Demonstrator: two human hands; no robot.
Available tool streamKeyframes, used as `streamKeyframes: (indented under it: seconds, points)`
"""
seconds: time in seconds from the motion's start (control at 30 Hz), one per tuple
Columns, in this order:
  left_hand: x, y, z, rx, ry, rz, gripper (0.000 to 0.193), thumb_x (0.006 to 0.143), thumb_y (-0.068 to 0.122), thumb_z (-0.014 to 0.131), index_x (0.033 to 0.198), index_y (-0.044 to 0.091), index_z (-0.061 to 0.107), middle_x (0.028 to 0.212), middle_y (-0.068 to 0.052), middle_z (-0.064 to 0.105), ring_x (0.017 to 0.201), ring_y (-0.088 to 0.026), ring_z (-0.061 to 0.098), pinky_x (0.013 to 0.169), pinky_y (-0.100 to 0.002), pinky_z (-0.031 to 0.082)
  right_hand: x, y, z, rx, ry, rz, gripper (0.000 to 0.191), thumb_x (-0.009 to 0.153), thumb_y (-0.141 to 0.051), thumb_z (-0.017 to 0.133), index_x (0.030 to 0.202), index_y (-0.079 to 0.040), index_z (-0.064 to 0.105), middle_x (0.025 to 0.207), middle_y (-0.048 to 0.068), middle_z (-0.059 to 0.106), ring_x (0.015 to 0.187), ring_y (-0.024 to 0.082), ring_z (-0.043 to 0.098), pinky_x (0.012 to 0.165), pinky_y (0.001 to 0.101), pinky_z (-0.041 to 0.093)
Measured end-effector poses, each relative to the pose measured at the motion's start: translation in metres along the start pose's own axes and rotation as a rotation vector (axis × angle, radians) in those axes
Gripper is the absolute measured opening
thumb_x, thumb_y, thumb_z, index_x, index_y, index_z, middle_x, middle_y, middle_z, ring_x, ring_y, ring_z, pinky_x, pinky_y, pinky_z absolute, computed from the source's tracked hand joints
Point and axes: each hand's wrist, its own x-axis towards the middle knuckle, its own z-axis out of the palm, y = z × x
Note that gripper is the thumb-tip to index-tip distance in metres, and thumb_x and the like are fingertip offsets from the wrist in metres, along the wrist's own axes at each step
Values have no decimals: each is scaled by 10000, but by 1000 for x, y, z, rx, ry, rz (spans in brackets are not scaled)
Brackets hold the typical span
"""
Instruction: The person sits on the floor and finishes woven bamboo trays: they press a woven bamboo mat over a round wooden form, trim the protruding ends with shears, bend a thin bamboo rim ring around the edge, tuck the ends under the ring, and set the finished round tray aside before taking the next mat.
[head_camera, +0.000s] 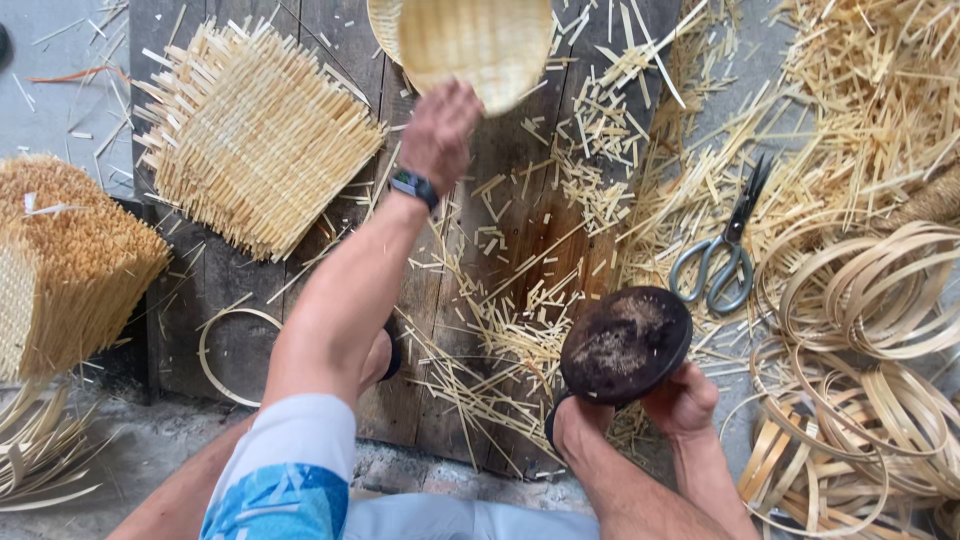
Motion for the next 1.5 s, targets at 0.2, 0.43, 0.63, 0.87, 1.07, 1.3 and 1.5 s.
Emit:
streamKeyframes:
  seconds: [0.2,0.43,0.63,0.87,1.07,1.3,1.5]
  points:
    - [62,-41,3,41,-71,-233,407,908,-90,514,1196,86,742,1324,-138,685,1283,-299,595,1131,-436,415,-1,-2,-14,-17,72,7,562,834,-204,646,1322,73,615,1340,196,664,1247,362,606,1128,535,413]
    - [57,-41,8,-39,-99,-284,335,908,-26,565,1185,63,731,1312,-134,694,1283,-314,597,1129,-431,406,7,-9,-17,51,47,31,532,871,-205,661,1322,73,619,1344,214,653,1254,388,594,1124,576,412]
    - [46,-44,1,-57,-154,-273,414,913,51,634,1326,21,628,1403,-177,610,1341,-354,522,1168,-484,330,18,-2,20,-49,153,31,594,938,-338,548,1403,32,555,1360,195,643,1239,353,607,1078,525,441]
    - [-58,-79,-66,12,-177,-401,906,841,240,877,1582,24,401,1624,-194,394,1512,-356,334,1268,-431,223,79,27,67,-213,-64,101,507,1016,-293,547,1437,-12,528,1364,156,640,1240,300,617,1066,486,507]
    - [-146,-116,-150,98,-578,-830,1089,588,371,999,1432,-8,425,1593,-332,249,1482,-467,254,1207,-464,255,96,48,103,-381,27,71,389,951,-77,557,1335,-30,524,1296,112,640,1211,288,618,1022,544,536]
    - [-168,-122,-179,-134,-614,-946,714,751,231,885,1368,55,571,1417,-207,590,1345,-356,541,1168,-416,439,38,45,100,-426,150,96,476,1039,-337,432,1331,23,543,1223,183,655,1070,276,679,916,486,602]
    - [-158,-97,-170,-19,244,-670,591,917,-109,529,1456,121,606,1498,-147,608,1457,-266,548,1282,-383,406,51,69,92,-646,164,10,381,1048,-226,535,1307,53,525,1087,103,654,958,255,691,840,469,622]
